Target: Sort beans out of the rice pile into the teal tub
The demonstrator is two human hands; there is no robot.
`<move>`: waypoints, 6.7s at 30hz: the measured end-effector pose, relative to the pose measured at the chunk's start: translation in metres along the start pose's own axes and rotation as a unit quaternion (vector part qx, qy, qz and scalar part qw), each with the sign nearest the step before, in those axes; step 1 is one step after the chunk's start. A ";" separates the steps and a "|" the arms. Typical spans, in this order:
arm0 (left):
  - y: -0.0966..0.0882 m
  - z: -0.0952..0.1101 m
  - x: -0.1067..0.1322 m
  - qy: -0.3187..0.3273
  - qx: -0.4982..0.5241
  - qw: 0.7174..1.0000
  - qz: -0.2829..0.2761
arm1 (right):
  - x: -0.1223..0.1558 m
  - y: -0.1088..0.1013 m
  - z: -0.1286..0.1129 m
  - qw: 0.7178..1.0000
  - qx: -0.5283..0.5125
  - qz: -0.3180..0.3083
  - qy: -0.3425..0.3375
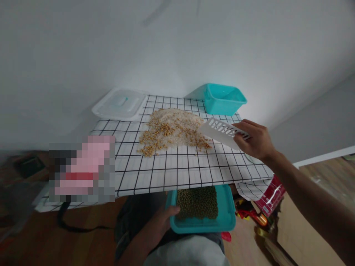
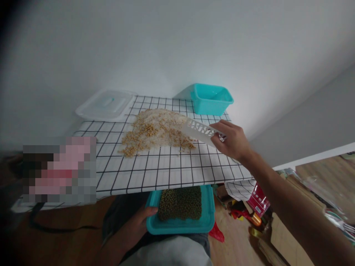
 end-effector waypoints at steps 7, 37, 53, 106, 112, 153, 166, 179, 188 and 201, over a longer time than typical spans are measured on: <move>0.004 -0.005 -0.012 -0.003 0.009 1.000 0.009 | 0.044 0.004 0.000 0.999 0.023 -0.035 -0.006; 0.014 0.001 -0.006 0.006 0.021 1.000 0.010 | 0.054 0.019 -0.065 0.993 -0.054 -0.060 -0.091; 0.006 0.017 0.004 0.014 -0.030 0.999 0.044 | 0.047 0.036 -0.083 0.977 -0.091 -0.119 -0.150; 0.018 0.007 0.001 0.044 0.042 0.996 0.057 | 0.034 -0.016 0.008 0.994 0.021 0.037 0.106; 0.019 0.003 -0.004 0.034 0.048 0.998 0.029 | 0.010 0.016 0.032 0.996 0.011 0.001 0.090; 0.021 0.001 -0.012 0.036 0.063 0.997 0.017 | 0.122 -0.036 -0.064 0.992 0.023 -0.021 0.119; 0.019 -0.012 -0.015 0.033 0.087 0.996 0.004 | 0.111 -0.008 -0.125 0.992 0.056 -0.026 0.110; 0.016 -0.010 -0.013 0.029 0.083 0.996 0.009 | 0.115 -0.004 -0.146 0.993 0.016 -0.038 0.110; 0.013 -0.004 -0.005 0.043 0.076 0.996 0.010 | 0.087 0.013 -0.135 0.995 -0.025 -0.031 0.093; -0.004 -0.002 0.000 0.046 0.047 0.997 0.034 | 0.104 0.005 -0.154 0.983 -0.048 -0.139 -0.114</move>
Point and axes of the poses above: each hand's wrist, its own x-axis away from the middle knuckle, its own y-axis out of the palm, z = x × y, the point moved 9 cm from there along -x, towards the middle knuckle, and after that the axes turned 3 degrees about -x, right-handed, at the moved point
